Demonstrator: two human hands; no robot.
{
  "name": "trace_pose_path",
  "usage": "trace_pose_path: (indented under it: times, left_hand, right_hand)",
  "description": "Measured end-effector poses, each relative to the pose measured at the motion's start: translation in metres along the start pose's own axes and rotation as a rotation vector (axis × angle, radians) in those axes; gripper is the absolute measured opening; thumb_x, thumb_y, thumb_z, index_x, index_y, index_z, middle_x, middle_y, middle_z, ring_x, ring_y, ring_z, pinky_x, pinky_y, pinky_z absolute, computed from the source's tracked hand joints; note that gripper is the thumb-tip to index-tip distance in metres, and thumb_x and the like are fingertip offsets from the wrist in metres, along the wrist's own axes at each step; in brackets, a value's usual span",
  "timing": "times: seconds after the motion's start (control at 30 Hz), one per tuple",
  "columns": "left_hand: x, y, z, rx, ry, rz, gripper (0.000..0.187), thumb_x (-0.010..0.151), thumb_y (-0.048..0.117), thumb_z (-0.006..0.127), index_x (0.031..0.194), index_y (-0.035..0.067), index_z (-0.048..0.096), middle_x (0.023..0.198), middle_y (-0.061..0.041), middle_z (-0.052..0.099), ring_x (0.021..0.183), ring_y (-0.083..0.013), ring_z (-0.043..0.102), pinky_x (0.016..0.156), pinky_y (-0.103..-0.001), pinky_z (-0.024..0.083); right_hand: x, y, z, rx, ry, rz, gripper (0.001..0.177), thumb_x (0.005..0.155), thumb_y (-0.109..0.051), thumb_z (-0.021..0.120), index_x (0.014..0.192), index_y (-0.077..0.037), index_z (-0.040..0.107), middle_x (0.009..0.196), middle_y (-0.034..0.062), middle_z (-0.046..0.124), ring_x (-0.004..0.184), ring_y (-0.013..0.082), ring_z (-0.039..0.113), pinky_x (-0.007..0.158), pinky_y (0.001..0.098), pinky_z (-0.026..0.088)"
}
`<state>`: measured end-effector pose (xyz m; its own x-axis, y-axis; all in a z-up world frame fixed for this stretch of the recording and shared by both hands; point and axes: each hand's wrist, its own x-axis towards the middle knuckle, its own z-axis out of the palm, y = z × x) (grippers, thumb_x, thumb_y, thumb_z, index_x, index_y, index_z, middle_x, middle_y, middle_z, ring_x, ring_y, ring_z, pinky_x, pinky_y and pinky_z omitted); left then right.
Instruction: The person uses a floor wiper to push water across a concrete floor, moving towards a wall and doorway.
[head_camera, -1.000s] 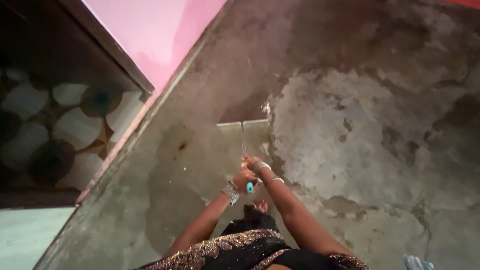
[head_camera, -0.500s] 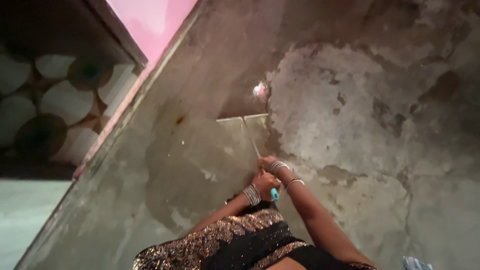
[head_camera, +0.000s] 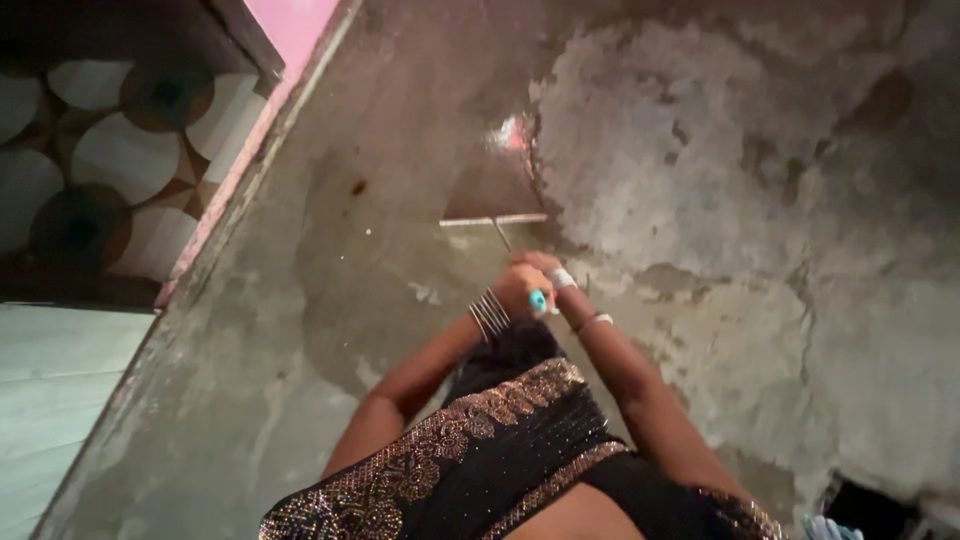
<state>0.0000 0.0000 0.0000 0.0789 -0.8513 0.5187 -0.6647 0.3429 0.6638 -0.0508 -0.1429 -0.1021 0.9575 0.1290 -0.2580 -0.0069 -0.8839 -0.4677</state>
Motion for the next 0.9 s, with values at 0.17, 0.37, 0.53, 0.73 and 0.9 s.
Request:
trace_pose_path:
  times: [0.17, 0.37, 0.53, 0.73, 0.9]
  left_hand:
    - [-0.016, -0.012, -0.023, 0.074, -0.188, 0.06, 0.017, 0.076, 0.024, 0.076, 0.069, 0.014, 0.065, 0.069, -0.009, 0.066, 0.07, -0.0314, 0.066, 0.069, -0.046, 0.052]
    - [-0.056, -0.027, 0.027, 0.038, -0.106, -0.084, 0.012, 0.08, 0.018, 0.073, 0.076, 0.009, 0.066, 0.079, -0.012, 0.067, 0.08, -0.0318, 0.066, 0.075, -0.044, 0.054]
    - [-0.082, -0.03, 0.068, 0.026, -0.155, -0.084, 0.009, 0.076, 0.018, 0.074, 0.073, 0.011, 0.068, 0.077, -0.009, 0.069, 0.079, -0.0301, 0.067, 0.076, -0.044, 0.054]
    - [-0.103, 0.002, 0.101, 0.056, -0.213, -0.056, 0.012, 0.065, 0.02, 0.077, 0.07, 0.013, 0.068, 0.075, -0.008, 0.07, 0.078, -0.0291, 0.069, 0.077, -0.043, 0.055]
    - [-0.129, 0.068, 0.145, -0.003, -0.227, -0.074, 0.011, 0.061, 0.02, 0.078, 0.067, 0.015, 0.072, 0.072, -0.008, 0.07, 0.075, -0.0284, 0.07, 0.073, -0.043, 0.056]
  right_hand:
    - [0.036, 0.004, -0.002, -0.042, 0.067, -0.013, 0.017, 0.086, -0.025, 0.064, 0.101, -0.022, 0.073, 0.116, 0.0077, 0.07, 0.103, 0.0313, 0.07, 0.084, 0.0432, 0.057]
    - [0.034, 0.004, 0.015, 0.061, 0.121, 0.076, 0.028, 0.075, -0.027, 0.075, 0.102, -0.025, 0.075, 0.132, 0.0082, 0.065, 0.106, 0.0343, 0.067, 0.086, 0.046, 0.055]
    - [0.003, -0.022, 0.015, 0.26, -0.036, 0.452, 0.036, 0.077, -0.035, 0.08, 0.108, -0.022, 0.07, 0.109, 0.0095, 0.076, 0.103, 0.0345, 0.072, 0.086, 0.0469, 0.057]
    - [-0.04, -0.035, 0.039, 0.139, -0.13, 0.461, 0.049, 0.078, -0.038, 0.082, 0.12, -0.021, 0.063, 0.104, 0.0121, 0.076, 0.098, 0.035, 0.073, 0.079, 0.0475, 0.058]
    - [-0.105, -0.061, 0.067, 0.083, -0.088, 0.353, 0.054, 0.077, -0.035, 0.08, 0.128, -0.032, 0.061, 0.115, 0.008, 0.074, 0.097, 0.0329, 0.074, 0.077, 0.0461, 0.06]
